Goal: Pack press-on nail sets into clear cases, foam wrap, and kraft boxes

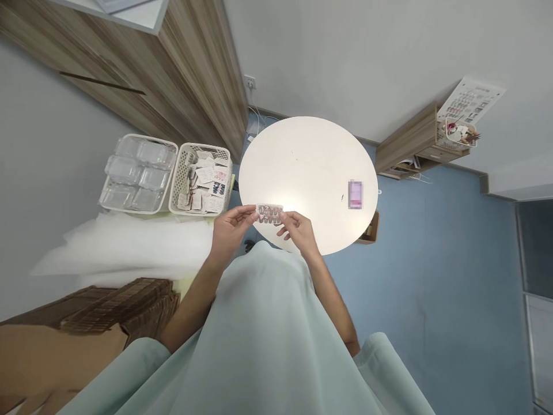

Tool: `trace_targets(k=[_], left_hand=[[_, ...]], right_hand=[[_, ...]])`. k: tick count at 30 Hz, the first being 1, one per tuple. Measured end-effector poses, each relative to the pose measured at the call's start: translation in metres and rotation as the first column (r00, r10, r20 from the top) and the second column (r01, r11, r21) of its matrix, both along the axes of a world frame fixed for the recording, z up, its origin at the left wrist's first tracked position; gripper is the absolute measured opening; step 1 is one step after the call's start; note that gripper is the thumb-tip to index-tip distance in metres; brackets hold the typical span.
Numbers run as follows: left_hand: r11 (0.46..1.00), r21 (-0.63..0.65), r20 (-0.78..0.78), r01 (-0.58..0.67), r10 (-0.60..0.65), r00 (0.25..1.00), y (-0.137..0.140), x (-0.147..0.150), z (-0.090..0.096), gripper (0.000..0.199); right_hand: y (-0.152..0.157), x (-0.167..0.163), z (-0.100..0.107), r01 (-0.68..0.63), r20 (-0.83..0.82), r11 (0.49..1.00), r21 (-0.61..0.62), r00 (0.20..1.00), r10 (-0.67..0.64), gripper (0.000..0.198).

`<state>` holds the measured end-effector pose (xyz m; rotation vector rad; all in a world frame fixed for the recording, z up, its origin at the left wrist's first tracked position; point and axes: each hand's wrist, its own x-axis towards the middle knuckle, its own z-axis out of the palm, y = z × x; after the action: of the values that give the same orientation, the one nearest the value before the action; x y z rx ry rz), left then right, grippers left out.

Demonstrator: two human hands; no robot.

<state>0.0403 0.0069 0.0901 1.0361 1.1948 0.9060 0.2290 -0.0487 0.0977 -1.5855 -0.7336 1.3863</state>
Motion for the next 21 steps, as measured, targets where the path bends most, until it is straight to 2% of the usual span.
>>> trace_targets(k=[6,11,13,16,18,21], left_hand=[[0.983,0.143,-0.069,0.115,-0.106,0.992,-0.003,-0.002,0.005,0.025],[0.979,0.151,-0.099,0.134,-0.12,0.988,-0.003,-0.003,0.004,0.033],[0.988,0.089,-0.114,0.128,-0.117,0.987,-0.002,-0.004,0.005,0.042],[0.985,-0.049,-0.125,0.163,-0.168,0.978,0.0,-0.006,0.006,0.055],[0.976,-0.113,-0.114,0.187,-0.2,0.973,0.0,-0.006,0.006,0.057],[0.974,-0.16,-0.072,0.161,-0.174,0.982,-0.002,-0.003,0.003,0.053]], right_hand=[[0.002,0.017,0.005,-0.158,-0.101,0.984,-0.085,0.984,0.15,0.067],[-0.002,0.022,0.001,-0.215,-0.142,0.976,-0.044,0.968,0.207,0.056],[-0.005,0.021,-0.001,-0.158,-0.051,0.987,0.03,0.986,0.159,0.053],[-0.011,0.018,-0.004,-0.097,0.199,0.978,0.185,0.978,0.059,0.056],[-0.014,0.017,-0.004,-0.154,0.346,0.951,0.268,0.937,0.055,0.06],[-0.018,0.02,-0.005,-0.265,0.469,0.907,0.329,0.879,0.087,0.065]])
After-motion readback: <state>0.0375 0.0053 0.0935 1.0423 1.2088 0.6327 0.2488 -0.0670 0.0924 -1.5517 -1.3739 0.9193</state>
